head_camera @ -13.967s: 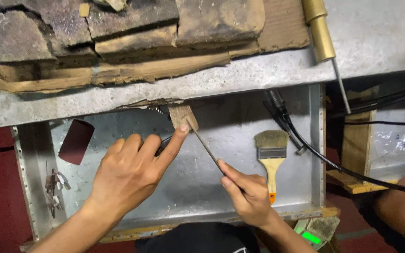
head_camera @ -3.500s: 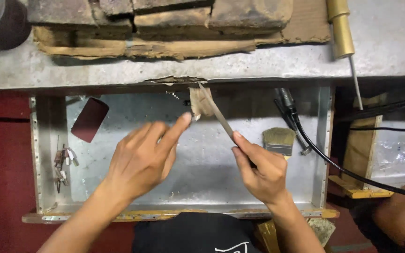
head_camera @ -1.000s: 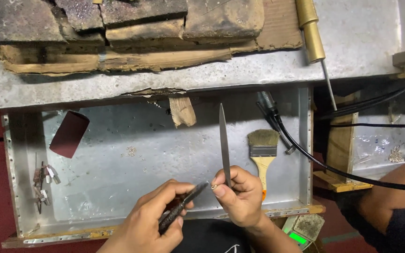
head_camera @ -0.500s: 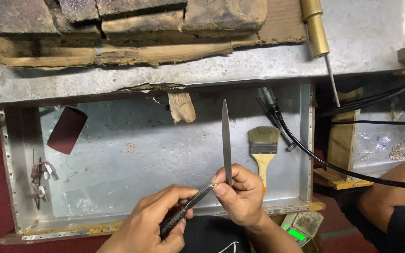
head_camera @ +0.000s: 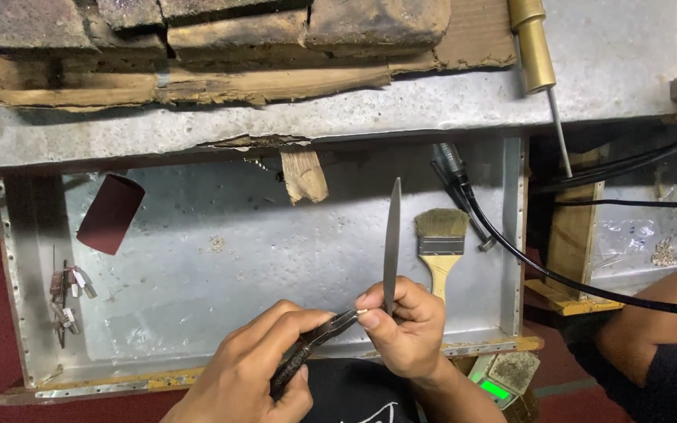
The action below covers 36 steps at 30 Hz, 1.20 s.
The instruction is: Filing a small metal jewelry component at a workbench using a hand file.
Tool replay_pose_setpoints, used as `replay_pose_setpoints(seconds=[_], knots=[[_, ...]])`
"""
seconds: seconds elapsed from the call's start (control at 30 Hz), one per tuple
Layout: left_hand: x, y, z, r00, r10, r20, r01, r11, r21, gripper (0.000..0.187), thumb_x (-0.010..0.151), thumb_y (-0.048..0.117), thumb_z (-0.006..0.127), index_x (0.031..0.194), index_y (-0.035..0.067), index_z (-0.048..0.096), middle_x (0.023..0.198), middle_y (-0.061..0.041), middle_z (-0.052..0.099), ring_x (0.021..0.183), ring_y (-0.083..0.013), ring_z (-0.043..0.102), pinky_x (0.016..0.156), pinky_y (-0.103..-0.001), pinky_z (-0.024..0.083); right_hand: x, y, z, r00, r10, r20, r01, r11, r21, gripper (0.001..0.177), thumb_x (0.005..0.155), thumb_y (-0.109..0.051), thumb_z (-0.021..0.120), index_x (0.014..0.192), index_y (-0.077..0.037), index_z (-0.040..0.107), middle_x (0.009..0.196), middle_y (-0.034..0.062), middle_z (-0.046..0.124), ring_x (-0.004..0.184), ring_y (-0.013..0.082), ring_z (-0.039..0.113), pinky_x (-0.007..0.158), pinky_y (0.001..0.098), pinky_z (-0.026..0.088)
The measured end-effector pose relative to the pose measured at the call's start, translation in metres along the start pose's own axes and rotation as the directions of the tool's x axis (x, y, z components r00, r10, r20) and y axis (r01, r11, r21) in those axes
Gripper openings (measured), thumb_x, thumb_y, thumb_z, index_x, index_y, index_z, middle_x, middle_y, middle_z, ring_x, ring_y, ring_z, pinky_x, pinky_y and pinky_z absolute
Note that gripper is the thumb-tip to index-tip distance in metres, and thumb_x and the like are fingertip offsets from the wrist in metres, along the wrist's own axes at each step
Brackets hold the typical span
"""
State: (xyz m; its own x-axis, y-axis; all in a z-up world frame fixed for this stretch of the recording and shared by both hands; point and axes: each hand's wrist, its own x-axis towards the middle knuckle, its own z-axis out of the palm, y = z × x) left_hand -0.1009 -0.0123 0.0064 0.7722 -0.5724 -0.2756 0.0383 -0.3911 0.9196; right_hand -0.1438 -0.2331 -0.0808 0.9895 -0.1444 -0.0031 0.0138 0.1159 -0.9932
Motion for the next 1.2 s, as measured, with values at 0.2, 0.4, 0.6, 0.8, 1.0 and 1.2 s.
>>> replay_pose_setpoints(seconds=[0.2, 0.4, 0.6, 0.8, 1.0, 1.2], knots=[[0.000, 0.001, -0.001, 0.999, 0.030, -0.026, -0.030, 1.000, 0.001, 0.052, 0.080, 0.008, 0.060, 0.131, 0.014, 0.065, 0.090, 0.000, 0.063, 0.066, -0.0139, 0.060, 0.060, -0.028, 0.048, 0.004, -0.005, 0.003, 0.999, -0.021, 0.040, 0.020, 0.999, 0.039, 0.019, 0.091, -0.017, 0.076, 0.089, 0.000, 0.068, 0.067, 0.0036, 0.064, 0.051, 0.0078, 0.051, 0.044, 0.0216, 0.039], [-0.004, -0.001, -0.004, 0.967, -0.204, 0.152, 0.222, 0.969, -0.110, 0.055, 0.079, 0.005, 0.060, 0.131, 0.021, 0.066, 0.097, 0.002, 0.075, 0.091, -0.0071, 0.080, 0.076, -0.027, 0.061, 0.008, -0.007, 0.000, 0.994, -0.036, 0.101, 0.035, 0.999, 0.012, 0.018, 0.092, -0.017, 0.075, 0.092, 0.000, 0.071, 0.070, 0.0047, 0.067, 0.052, 0.0084, 0.053, 0.047, 0.0220, 0.041], [-0.005, 0.000, -0.004, 0.938, -0.275, 0.210, 0.304, 0.945, -0.119, 0.056, 0.081, 0.009, 0.065, 0.134, 0.026, 0.067, 0.090, 0.006, 0.074, 0.076, -0.0050, 0.073, 0.069, -0.024, 0.061, 0.007, -0.006, 0.001, 0.994, -0.015, 0.112, 0.007, 0.998, 0.070, 0.017, 0.092, -0.015, 0.074, 0.092, 0.001, 0.070, 0.067, 0.0040, 0.064, 0.051, 0.0087, 0.052, 0.046, 0.0220, 0.041], [-0.007, 0.003, -0.005, 0.936, -0.275, 0.219, 0.294, 0.954, -0.057, 0.054, 0.081, 0.015, 0.063, 0.133, 0.030, 0.065, 0.092, 0.008, 0.073, 0.076, -0.0077, 0.071, 0.071, -0.024, 0.058, 0.007, -0.008, 0.004, 0.991, 0.018, 0.131, -0.038, 0.988, 0.151, 0.017, 0.094, -0.013, 0.072, 0.092, 0.003, 0.068, 0.058, 0.0019, 0.055, 0.044, 0.0085, 0.044, 0.041, 0.0236, 0.035], [-0.009, 0.008, 0.001, 0.968, -0.218, 0.123, 0.214, 0.976, 0.048, 0.060, 0.077, 0.013, 0.056, 0.135, 0.027, 0.063, 0.097, 0.005, 0.077, 0.085, -0.0092, 0.082, 0.069, -0.030, 0.065, 0.001, -0.004, 0.002, 0.984, 0.130, 0.124, -0.159, 0.951, 0.264, 0.017, 0.093, -0.009, 0.071, 0.093, 0.006, 0.065, 0.054, 0.0045, 0.050, 0.040, 0.0092, 0.039, 0.035, 0.0254, 0.027], [-0.011, 0.006, 0.007, 0.998, -0.037, 0.057, 0.030, 0.993, 0.117, 0.065, 0.075, 0.007, 0.056, 0.138, 0.022, 0.059, 0.105, 0.004, 0.073, 0.085, -0.0106, 0.080, 0.062, -0.031, 0.067, 0.005, -0.012, 0.004, 0.961, 0.160, 0.227, -0.241, 0.887, 0.395, 0.018, 0.098, -0.011, 0.064, 0.097, 0.007, 0.061, 0.052, 0.0029, 0.042, 0.038, 0.0080, 0.033, 0.031, 0.0238, 0.024]])
